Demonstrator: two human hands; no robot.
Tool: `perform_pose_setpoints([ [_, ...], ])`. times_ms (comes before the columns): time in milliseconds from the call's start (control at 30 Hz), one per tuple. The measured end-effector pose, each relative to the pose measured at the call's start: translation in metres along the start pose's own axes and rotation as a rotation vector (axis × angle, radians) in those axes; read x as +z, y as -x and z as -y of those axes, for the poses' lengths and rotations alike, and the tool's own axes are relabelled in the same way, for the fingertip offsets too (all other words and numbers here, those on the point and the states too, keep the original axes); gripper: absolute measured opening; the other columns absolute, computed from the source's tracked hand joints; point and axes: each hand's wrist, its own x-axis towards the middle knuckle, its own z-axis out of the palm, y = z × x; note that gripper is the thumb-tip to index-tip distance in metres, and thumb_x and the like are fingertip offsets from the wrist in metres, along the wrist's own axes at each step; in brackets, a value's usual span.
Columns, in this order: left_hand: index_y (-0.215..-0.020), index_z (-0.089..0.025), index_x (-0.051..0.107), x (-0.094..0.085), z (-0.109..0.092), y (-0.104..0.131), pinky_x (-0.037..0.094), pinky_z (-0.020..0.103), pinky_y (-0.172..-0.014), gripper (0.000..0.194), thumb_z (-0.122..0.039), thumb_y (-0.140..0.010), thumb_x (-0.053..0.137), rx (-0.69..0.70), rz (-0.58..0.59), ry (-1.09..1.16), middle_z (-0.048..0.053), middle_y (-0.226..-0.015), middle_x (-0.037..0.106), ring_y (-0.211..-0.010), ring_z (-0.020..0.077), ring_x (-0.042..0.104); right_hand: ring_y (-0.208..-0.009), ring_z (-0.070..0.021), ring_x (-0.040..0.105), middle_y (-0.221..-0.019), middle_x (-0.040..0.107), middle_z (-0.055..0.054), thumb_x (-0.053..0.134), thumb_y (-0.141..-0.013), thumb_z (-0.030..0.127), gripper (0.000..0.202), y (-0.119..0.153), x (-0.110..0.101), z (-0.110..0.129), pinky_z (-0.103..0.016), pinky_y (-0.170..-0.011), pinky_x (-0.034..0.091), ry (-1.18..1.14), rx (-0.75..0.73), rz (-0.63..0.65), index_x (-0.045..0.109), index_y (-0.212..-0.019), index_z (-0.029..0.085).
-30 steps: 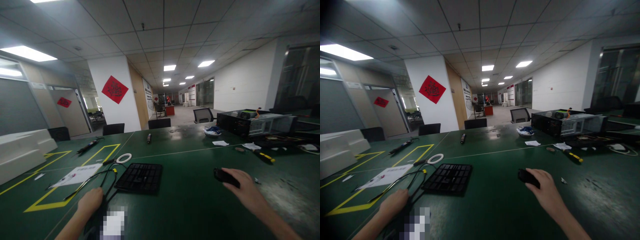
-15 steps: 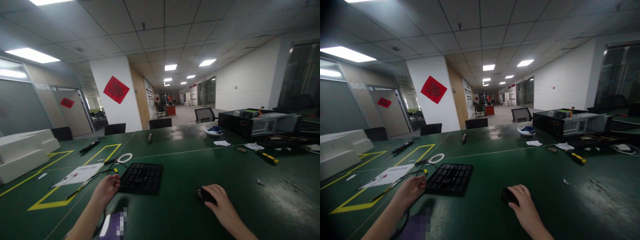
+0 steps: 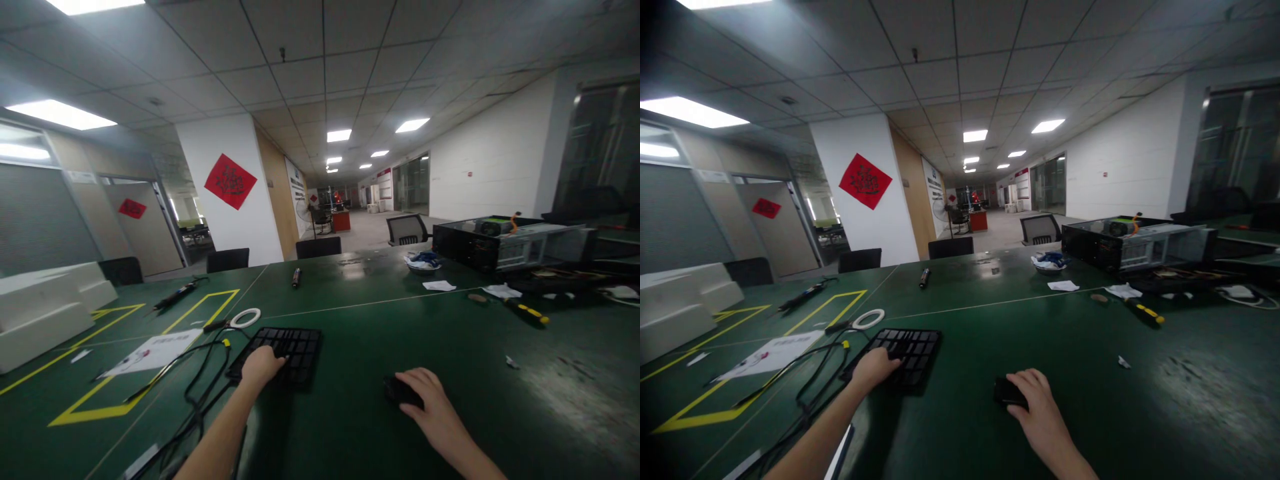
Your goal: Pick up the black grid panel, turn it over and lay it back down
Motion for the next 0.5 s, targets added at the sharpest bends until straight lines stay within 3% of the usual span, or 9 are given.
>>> perform_pose_setpoints([
  [167,-0.087,-0.013,0.059,0.019,-0.039,0.036,0.043,0.029,-0.073,0.031,-0.039,-0.076,0.046,0.174,-0.043,0.143,0.012,-0.090,0.063,-0.086,0.0225,0.059,-0.116,-0.0227,0.032,-0.120,0.041,-0.004,0.054,-0.070,0.026,0.043,0.000,-0.003,0.011,-0.044,-0.101,0.022,-0.124,-0.047,-0.012,0.049,-0.113,0.026],
  [267,-0.100,-0.014,0.054,0.043,-0.074,0.068,0.043,0.027,-0.074,0.038,-0.041,-0.074,0.051,0.387,-0.032,0.433,0.010,-0.097,0.061,-0.088,0.0203,0.057,-0.115,-0.0210,0.033,-0.119,0.043,-0.007,0.054,-0.071,0.027,0.043,0.004,-0.003,0.020,-0.039,-0.101,0.025,-0.226,-0.106,-0.009,0.050,-0.113,0.021],
  [367,-0.101,-0.013,0.052,0.065,-0.100,0.094,0.043,0.030,-0.075,0.042,-0.039,-0.070,0.058,0.522,0.055,0.773,0.011,-0.097,0.059,-0.088,0.0216,0.055,-0.114,-0.0219,0.035,-0.116,0.047,-0.009,0.052,-0.072,0.029,0.035,0.007,0.001,0.025,-0.037,-0.100,0.028,-0.323,-0.163,-0.015,0.055,-0.104,0.017],
  [500,-0.101,-0.014,0.053,0.080,-0.107,0.108,0.042,0.030,-0.075,0.040,-0.038,-0.070,0.060,0.548,0.183,0.902,0.010,-0.094,0.060,-0.086,0.0207,0.054,-0.109,-0.0232,0.042,-0.108,0.052,-0.009,0.053,-0.072,0.031,0.034,0.010,0.002,0.026,-0.038,-0.096,0.034,-0.402,-0.174,-0.014,0.057,-0.104,0.017],
])
